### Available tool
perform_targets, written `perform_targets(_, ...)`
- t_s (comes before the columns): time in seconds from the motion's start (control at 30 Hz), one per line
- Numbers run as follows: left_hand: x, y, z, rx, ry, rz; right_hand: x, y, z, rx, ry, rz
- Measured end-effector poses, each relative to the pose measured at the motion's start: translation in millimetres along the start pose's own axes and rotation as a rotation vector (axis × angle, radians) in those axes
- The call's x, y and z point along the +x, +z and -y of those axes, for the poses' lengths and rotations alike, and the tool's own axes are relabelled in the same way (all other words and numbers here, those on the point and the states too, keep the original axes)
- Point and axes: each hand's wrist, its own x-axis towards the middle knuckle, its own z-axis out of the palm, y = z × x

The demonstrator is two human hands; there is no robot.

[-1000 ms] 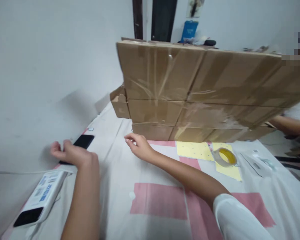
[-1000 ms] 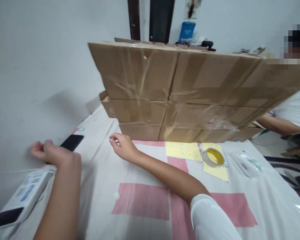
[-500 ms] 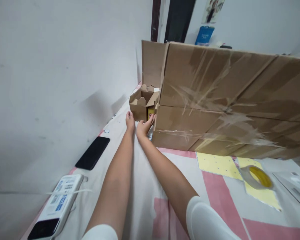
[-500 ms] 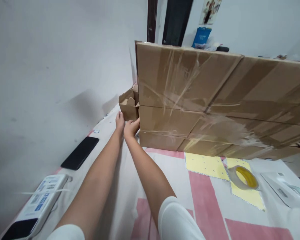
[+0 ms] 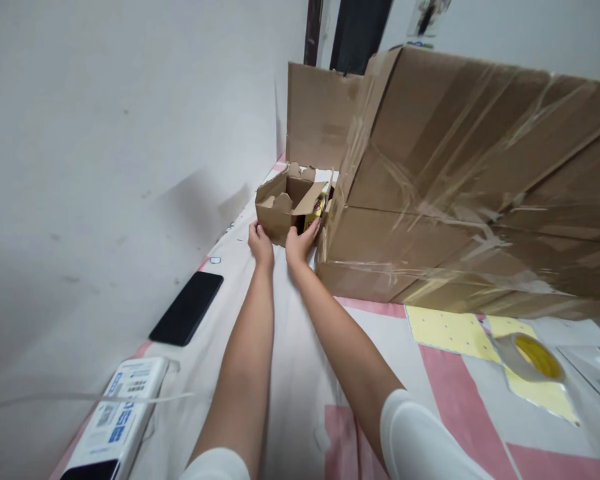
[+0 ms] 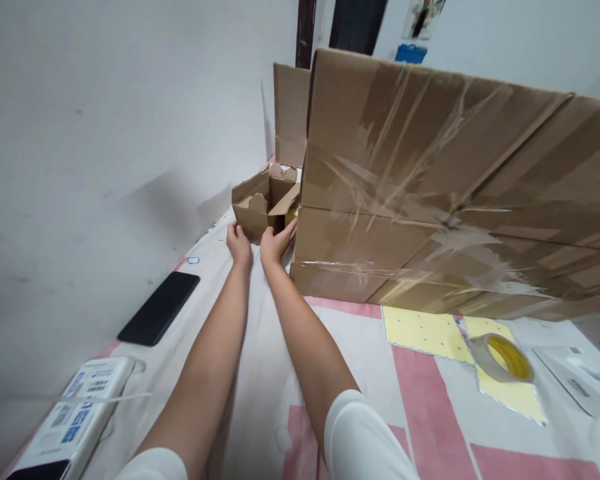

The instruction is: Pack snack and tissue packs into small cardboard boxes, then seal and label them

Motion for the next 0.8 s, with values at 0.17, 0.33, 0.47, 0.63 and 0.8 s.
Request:
perform_targets(0.17,0,2.2,-1,0.000,0.003,0.022,12,7,4,0.024,0.099,-0.018)
perform_targets(0.33,3,-0.3,-4,0.028,0.024,-0.001,22,13,7,0.069,0.135,0.007)
perform_targets(0.47,6,-5.9,-8,0.065,0.071,-0.041,21,12,5,0.100,0.137,0.009)
perform_targets(0.63,9,-6.5,-5,0.082,0.080,-0.057,14,12,0,0.099,0.127,0.005)
perform_targets(0.8,13,-2.9,1,0.071,0.064,-0.002,15,15,-4,0.073,0.149,-0.001)
